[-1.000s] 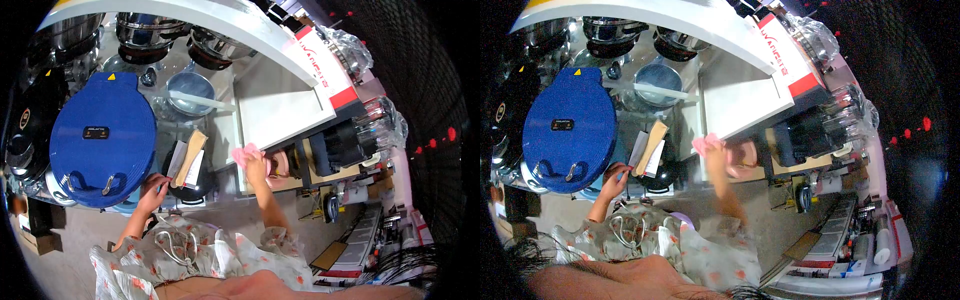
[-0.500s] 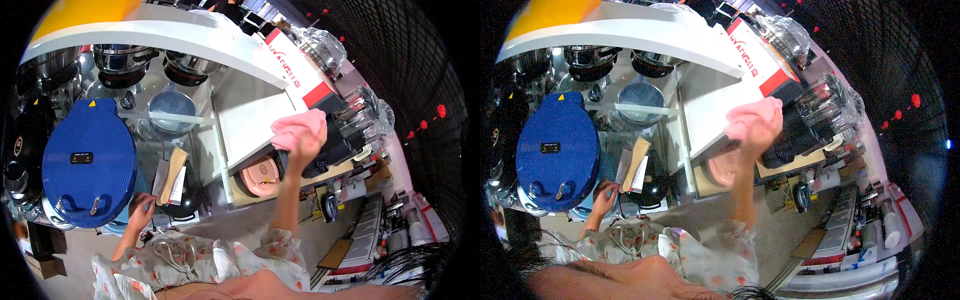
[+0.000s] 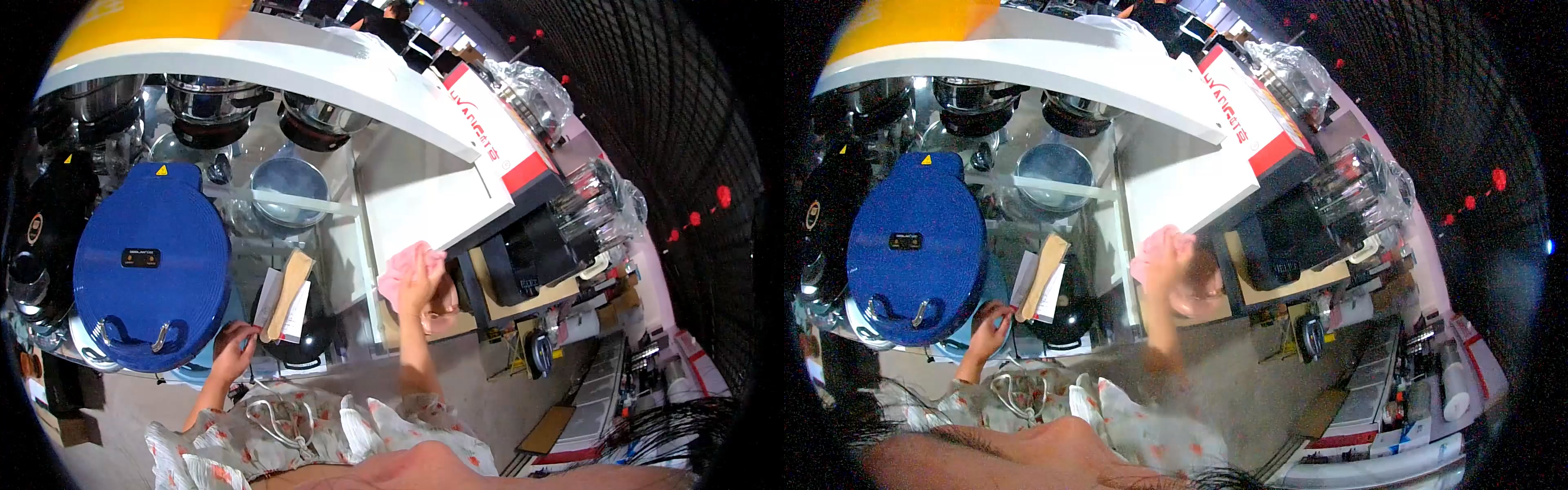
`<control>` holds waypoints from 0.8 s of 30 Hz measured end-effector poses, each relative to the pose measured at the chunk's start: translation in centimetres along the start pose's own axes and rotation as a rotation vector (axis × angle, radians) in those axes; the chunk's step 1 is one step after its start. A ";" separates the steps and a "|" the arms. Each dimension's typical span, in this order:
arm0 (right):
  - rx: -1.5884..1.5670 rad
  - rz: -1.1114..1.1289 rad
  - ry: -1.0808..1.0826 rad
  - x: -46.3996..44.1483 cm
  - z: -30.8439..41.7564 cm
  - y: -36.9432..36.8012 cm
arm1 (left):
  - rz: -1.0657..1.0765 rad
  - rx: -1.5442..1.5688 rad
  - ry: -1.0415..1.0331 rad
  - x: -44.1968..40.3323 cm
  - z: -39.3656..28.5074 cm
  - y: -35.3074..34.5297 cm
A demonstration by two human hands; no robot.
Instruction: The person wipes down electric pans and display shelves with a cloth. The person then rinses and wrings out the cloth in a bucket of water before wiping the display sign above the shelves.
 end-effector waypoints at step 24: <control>0.772 0.021 0.257 -2.7 9.0 0.4 | -0.009 0.087 -0.015 -0.4 -0.5 0.5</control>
Point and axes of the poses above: each hand's wrist, its own x-axis away from the middle knuckle, its own y-axis out of the back of the hand, z = x × y, the point moved 4 cm from there along -x, towards the middle knuckle, and after that the axes turned 3 degrees about x, right-handed, at the moved point
